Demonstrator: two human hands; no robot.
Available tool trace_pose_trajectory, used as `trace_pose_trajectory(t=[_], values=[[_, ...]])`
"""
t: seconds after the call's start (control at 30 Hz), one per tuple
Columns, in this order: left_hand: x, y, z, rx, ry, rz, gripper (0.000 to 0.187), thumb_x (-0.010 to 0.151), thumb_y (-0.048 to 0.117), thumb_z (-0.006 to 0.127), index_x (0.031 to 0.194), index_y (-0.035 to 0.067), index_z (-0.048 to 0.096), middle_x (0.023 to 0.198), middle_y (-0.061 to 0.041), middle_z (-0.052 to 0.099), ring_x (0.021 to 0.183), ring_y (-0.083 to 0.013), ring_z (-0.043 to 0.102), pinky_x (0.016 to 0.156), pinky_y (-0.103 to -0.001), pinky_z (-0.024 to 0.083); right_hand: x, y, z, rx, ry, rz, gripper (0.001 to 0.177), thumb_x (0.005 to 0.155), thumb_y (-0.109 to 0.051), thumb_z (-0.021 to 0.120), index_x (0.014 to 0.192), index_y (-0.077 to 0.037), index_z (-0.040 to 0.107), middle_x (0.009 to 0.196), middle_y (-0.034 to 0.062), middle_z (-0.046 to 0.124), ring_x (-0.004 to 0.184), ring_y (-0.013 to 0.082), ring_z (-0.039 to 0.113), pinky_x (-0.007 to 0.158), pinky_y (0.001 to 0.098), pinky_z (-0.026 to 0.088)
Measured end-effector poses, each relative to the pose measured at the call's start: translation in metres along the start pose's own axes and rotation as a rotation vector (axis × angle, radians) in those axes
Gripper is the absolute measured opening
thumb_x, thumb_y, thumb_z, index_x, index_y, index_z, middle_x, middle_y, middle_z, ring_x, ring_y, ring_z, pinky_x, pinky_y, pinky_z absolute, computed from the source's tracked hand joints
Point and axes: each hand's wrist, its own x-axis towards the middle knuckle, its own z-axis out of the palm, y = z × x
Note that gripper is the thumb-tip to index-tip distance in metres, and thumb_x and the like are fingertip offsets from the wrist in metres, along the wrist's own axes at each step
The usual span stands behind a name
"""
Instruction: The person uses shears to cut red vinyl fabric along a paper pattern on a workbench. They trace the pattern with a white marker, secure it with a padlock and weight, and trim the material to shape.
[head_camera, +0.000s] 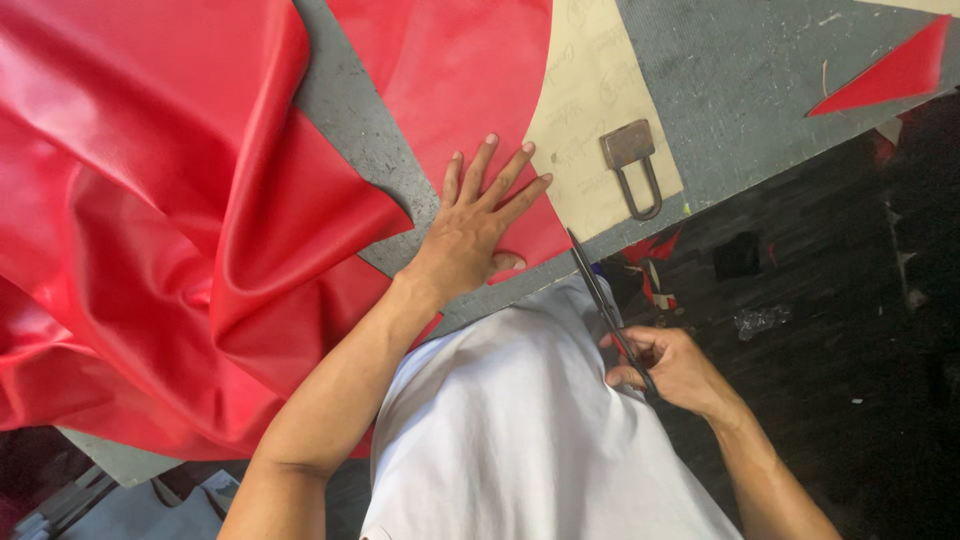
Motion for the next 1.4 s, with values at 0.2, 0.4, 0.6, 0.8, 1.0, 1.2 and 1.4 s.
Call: trace_pose_trajectory(t=[0.2,0.4,0.6,0.8,1.0,1.2,1.4], values=[[0.0003,0.0001,0.0008,-0.002,0.005,0.000,0.113,0.062,0.039,0.090,0.159,0.023,0.034,0.169,-0.006,0.013,0.155,-0.0387,0.005,0.124,-0.066,0.010,-0.0004,-0.0036,-0.0019,-0.047,0.007,0.014,0.047,0.067,-0.018,0.092,0.110,-0.004,0.078,0.066,-0.0032,0.066,0.061,0.0063,0.061,0.054,0.0249,0.047],[-0.0006,-0.0016,0.0039,-0.009,0.005,-0.002,0.113,0.062,0.038,0.091,0.159,0.023,0.034,0.169,-0.005,0.013,0.156,-0.0384,0.005,0.124,-0.066,0.011,-0.0008,-0.0031,-0.0029,-0.051,-0.001,0.003,0.045,0.068,-0.018,0.092,0.109,-0.004,0.078,0.065,-0.0042,0.062,0.058,0.0061,0.056,0.051,0.0254,0.042],[0.0013,-0.0014,0.0004,-0.020,0.000,-0.007,0.114,0.062,0.037,0.091,0.159,0.024,0.034,0.169,-0.005,0.013,0.156,-0.0379,0.004,0.124,-0.066,0.010,0.0014,-0.0021,-0.0046,-0.018,-0.031,-0.012,0.046,0.068,-0.019,0.091,0.110,-0.004,0.077,0.067,-0.0048,0.070,0.060,0.0053,0.059,0.054,0.0238,0.046],[0.0005,-0.0011,0.0022,-0.012,-0.008,-0.008,0.113,0.062,0.037,0.091,0.159,0.024,0.033,0.169,-0.005,0.013,0.155,-0.0382,0.004,0.124,-0.066,0.010,0.0000,0.0042,-0.0055,0.022,-0.044,-0.022,0.049,0.067,-0.019,0.092,0.111,-0.003,0.078,0.066,-0.0038,0.061,0.059,0.0069,0.057,0.053,0.0259,0.045],[0.0006,-0.0007,0.0014,-0.015,-0.007,-0.011,0.112,0.062,0.037,0.091,0.159,0.024,0.034,0.169,-0.005,0.013,0.156,-0.0377,0.004,0.125,-0.065,0.010,0.0018,0.0029,-0.0042,-0.076,0.030,-0.033,0.051,0.064,-0.023,0.093,0.110,-0.005,0.077,0.067,-0.0037,0.068,0.061,0.0055,0.060,0.055,0.0250,0.048],[0.0009,-0.0014,0.0015,-0.017,-0.007,-0.005,0.112,0.063,0.037,0.091,0.159,0.023,0.034,0.169,-0.005,0.013,0.156,-0.0381,0.004,0.124,-0.065,0.009,0.0030,0.0016,-0.0019,-0.143,0.073,-0.056,0.051,0.065,-0.026,0.094,0.109,-0.006,0.078,0.064,-0.0040,0.065,0.059,0.0052,0.053,0.053,0.0249,0.043],[-0.0001,-0.0011,0.0028,-0.017,-0.004,-0.006,0.112,0.063,0.037,0.090,0.159,0.023,0.034,0.169,-0.005,0.013,0.156,-0.0384,0.003,0.124,-0.065,0.009,0.0006,0.0036,0.0008,-0.179,0.093,0.025,0.051,0.065,-0.028,0.094,0.108,-0.006,0.078,0.063,-0.0015,0.057,0.059,0.0079,0.049,0.052,0.0265,0.037]])
